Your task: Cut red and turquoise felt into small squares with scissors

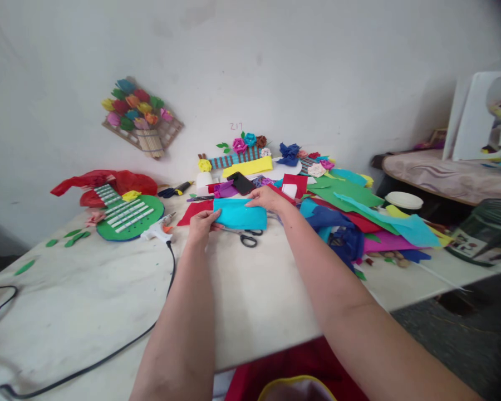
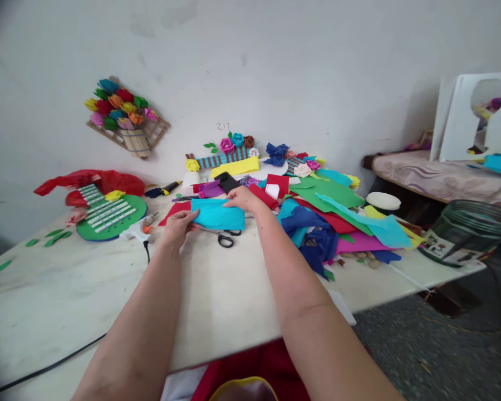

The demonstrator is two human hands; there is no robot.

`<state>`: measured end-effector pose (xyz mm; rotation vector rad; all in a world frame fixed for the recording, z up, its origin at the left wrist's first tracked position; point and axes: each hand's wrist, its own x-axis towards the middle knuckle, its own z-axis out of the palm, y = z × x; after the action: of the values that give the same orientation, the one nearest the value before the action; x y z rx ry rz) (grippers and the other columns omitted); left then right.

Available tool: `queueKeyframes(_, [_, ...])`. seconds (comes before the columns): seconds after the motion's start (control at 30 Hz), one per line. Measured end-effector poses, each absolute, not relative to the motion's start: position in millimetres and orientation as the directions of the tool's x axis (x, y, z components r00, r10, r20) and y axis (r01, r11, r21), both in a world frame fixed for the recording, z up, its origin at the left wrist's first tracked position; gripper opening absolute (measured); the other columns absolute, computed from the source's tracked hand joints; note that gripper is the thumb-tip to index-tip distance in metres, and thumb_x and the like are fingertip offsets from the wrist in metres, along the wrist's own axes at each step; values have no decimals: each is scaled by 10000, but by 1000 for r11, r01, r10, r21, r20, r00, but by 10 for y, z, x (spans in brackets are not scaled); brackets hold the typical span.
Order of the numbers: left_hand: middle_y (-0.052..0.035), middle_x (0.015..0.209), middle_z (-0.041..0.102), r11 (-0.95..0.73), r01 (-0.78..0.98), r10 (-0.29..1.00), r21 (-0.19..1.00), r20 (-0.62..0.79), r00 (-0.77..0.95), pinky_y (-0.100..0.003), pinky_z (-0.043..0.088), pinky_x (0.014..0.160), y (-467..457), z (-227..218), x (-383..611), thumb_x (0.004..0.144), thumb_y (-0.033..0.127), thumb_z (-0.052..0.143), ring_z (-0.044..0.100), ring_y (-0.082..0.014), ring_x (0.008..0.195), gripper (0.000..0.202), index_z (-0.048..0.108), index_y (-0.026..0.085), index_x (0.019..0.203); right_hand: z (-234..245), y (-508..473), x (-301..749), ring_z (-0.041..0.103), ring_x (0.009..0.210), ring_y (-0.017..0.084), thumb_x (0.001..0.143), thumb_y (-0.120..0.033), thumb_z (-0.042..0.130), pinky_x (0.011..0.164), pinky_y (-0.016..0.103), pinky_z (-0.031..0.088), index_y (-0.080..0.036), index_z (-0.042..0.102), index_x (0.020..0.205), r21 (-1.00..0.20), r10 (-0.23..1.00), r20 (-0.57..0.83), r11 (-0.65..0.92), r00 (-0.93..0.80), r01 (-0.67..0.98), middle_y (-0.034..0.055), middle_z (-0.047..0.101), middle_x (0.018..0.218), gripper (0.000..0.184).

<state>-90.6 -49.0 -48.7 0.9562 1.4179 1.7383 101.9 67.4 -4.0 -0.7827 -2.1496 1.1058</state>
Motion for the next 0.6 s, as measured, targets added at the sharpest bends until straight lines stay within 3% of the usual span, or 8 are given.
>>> queueKeyframes(0.17, [13,489,571,-174,-65,864,983,121,-489,-206,401,406,-482,-511,-932,463,422,805,552,-118,414,403,590,144,661,-65,699,1022,565,699,122,565,-215,722,664,241,457,-147,702,803,-872,741,220,440,-635,212,5,671,764,248])
queueKeyframes(0.33, [10,508,590,-210,-33,862,977,169,-477,-232,458,449,-482,-494,-920,483,425,794,574,-133,434,397,603,140,683,-49,707,1031,570,687,122,597,-218,700,653,240,457,-157,705,806,-802,730,247,523,-637,288,-7,668,738,217])
queueKeyframes(0.43, [-2,563,621,-268,-24,847,963,223,-483,-265,507,520,-483,-474,-898,488,417,791,598,-141,475,396,616,135,703,10,675,1025,580,685,124,625,-227,684,643,230,446,-178,711,809,-690,734,279,602,-620,403,-14,672,737,193])
queueKeyframes(0.6, [-25,648,653,-336,4,812,942,292,-505,-305,539,632,-472,-481,-888,501,427,783,634,-160,573,407,642,125,733,129,589,993,604,815,180,603,-269,733,680,245,436,-243,735,803,-380,736,386,676,-556,631,16,689,895,202])
